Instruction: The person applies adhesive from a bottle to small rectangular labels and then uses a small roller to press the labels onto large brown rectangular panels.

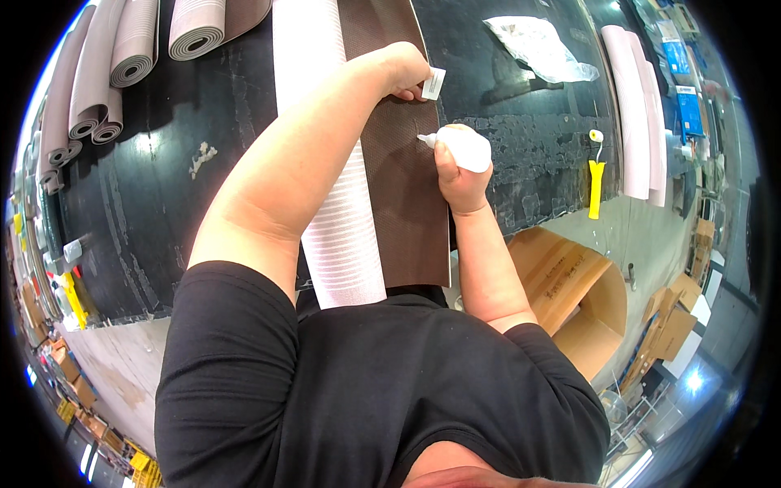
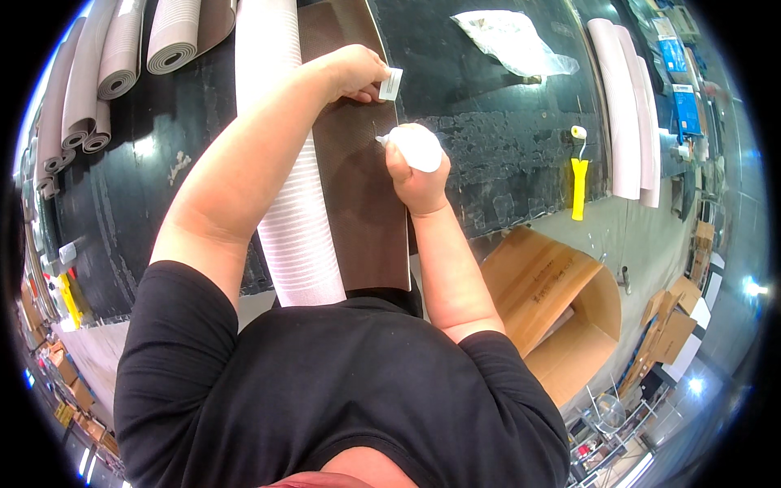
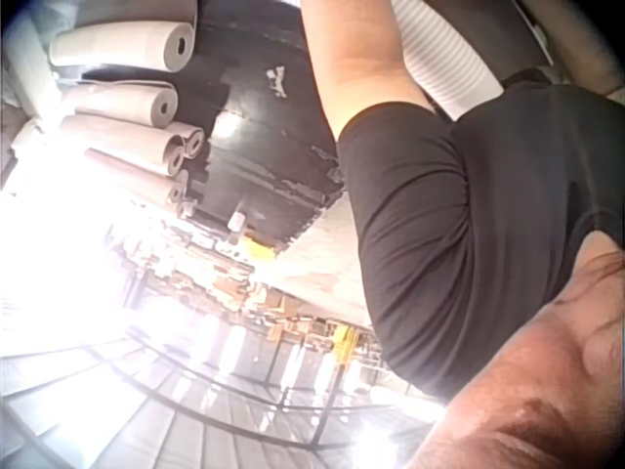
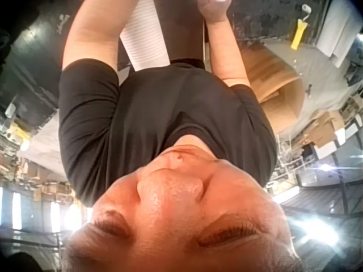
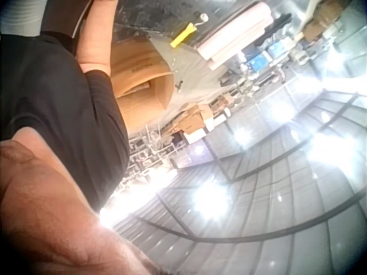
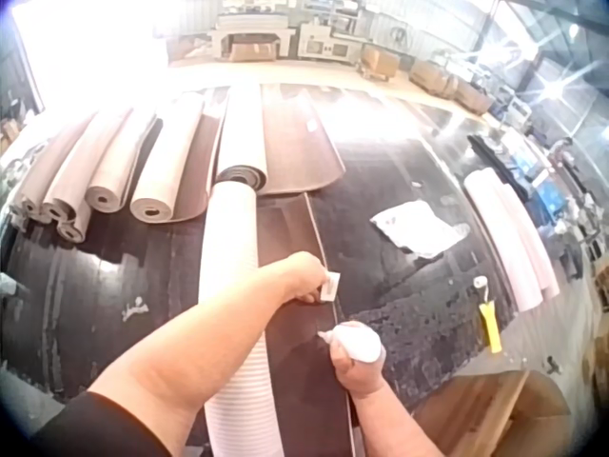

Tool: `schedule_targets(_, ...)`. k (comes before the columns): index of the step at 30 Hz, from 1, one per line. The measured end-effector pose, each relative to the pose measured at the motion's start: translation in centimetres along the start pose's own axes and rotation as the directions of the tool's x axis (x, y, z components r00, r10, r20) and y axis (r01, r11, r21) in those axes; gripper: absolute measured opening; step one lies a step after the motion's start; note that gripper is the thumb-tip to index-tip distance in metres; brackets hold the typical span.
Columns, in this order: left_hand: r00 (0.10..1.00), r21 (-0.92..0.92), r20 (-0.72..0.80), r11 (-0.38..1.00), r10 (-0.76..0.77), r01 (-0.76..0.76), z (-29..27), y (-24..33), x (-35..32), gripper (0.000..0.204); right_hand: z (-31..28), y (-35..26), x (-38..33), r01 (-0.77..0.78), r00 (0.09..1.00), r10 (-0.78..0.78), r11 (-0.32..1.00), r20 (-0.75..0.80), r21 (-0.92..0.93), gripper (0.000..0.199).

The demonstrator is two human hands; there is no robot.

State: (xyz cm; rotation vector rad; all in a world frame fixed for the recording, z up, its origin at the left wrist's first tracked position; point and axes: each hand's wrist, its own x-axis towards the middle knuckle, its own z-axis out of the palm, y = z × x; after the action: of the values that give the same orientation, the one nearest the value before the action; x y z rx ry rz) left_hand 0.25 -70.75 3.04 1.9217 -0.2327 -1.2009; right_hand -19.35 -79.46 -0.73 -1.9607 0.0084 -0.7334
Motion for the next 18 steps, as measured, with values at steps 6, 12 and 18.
schedule_targets(6, 0.999, 0.012, -0.033, 1.000, 0.011, -0.010, 0.1, 0.1, -0.3, 0.021, -0.5, -0.2, 0.0, 0.040, 0.999, -0.038, 0.997, 0.033, -0.067, 0.014)
schedule_targets(12, 1.000, 0.000, -0.013, 1.000, -0.013, 0.013, 0.0, 0.4, -0.8, 0.020, -0.6, -0.1, 0.3, -0.073, 0.997, 0.073, 0.996, 0.011, 0.059, 0.017)
schedule_targets(18, 1.000, -0.013, -0.002, 1.000, 0.006, -0.006, 0.0, 0.5, -0.9, 0.020, 0.6, 0.5, 1.1, -0.023, 1.000, 0.023, 0.999, -0.020, -0.025, 0.020)
